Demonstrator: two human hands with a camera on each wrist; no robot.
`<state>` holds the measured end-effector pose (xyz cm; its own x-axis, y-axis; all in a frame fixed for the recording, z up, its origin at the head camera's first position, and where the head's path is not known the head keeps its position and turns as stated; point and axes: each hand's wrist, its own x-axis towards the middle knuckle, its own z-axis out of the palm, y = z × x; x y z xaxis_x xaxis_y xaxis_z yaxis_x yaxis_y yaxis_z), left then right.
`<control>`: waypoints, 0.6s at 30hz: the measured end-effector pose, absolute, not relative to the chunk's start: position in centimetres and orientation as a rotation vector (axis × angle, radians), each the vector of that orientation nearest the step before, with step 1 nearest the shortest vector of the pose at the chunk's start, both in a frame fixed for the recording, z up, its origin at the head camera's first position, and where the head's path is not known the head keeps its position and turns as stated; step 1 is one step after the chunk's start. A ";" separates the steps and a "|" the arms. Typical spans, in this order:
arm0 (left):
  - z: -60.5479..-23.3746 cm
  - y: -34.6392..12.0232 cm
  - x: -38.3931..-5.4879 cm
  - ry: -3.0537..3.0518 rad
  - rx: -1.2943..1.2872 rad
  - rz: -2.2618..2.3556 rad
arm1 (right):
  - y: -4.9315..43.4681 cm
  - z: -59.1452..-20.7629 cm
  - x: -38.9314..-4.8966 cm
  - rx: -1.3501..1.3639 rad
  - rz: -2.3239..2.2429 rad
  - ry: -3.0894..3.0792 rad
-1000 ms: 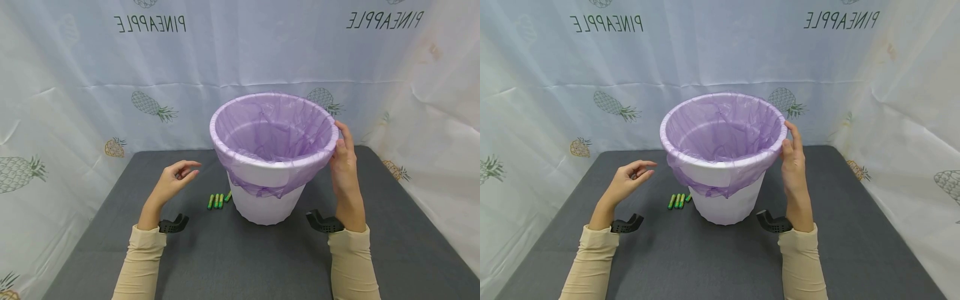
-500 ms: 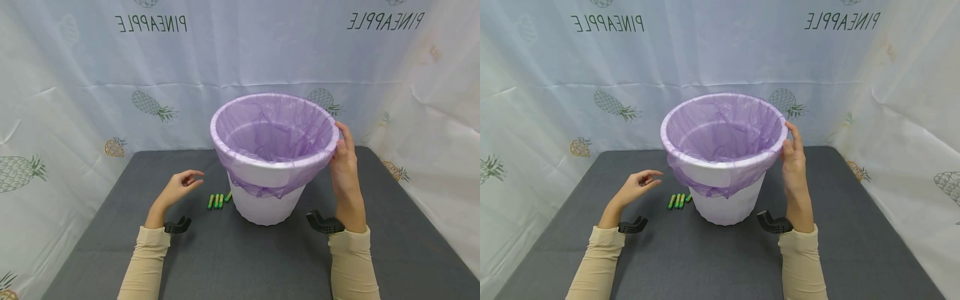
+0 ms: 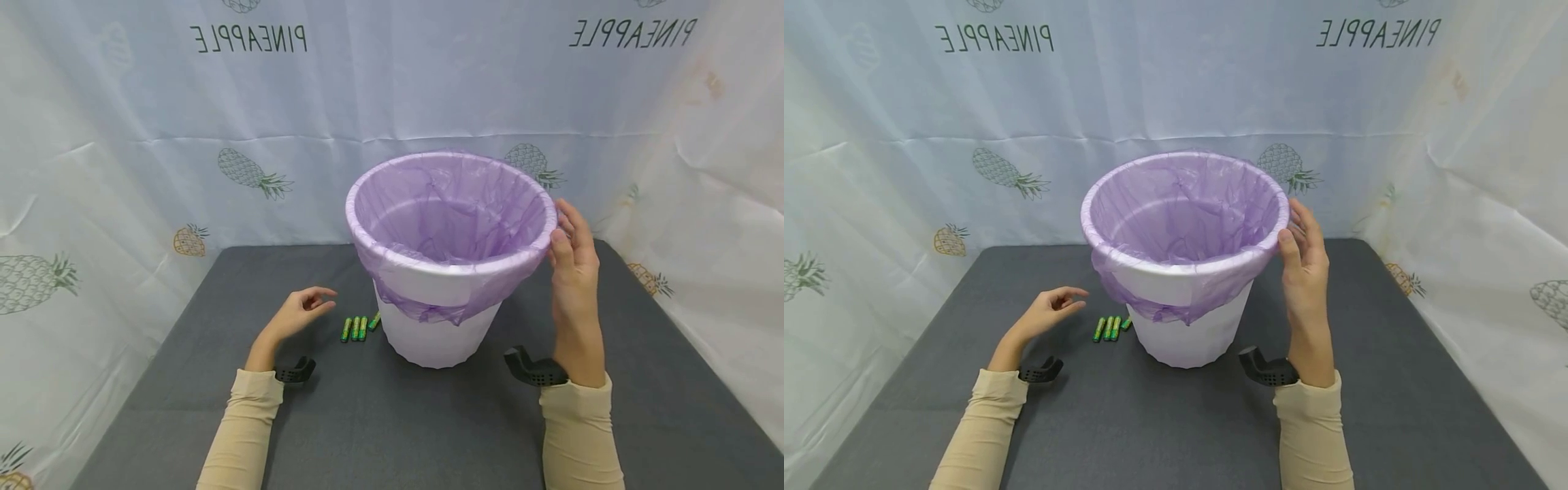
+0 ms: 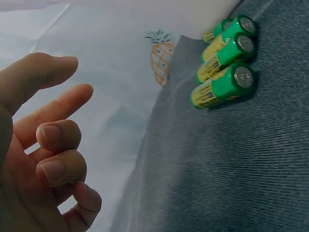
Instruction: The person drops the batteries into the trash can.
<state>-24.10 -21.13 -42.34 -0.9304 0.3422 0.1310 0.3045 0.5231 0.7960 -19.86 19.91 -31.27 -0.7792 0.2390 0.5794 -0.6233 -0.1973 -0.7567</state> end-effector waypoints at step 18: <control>-41.1 -20.6 -23.1 2.708 0.548 1.355 | 18.7 -31.3 -19.9 0.671 2.134 -1.222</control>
<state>-23.15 -20.56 -41.09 -0.9346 0.3412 0.1002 0.2848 0.5495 0.7854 -19.85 18.72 -31.26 -0.7026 0.2365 0.6711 -0.6986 -0.4087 -0.5874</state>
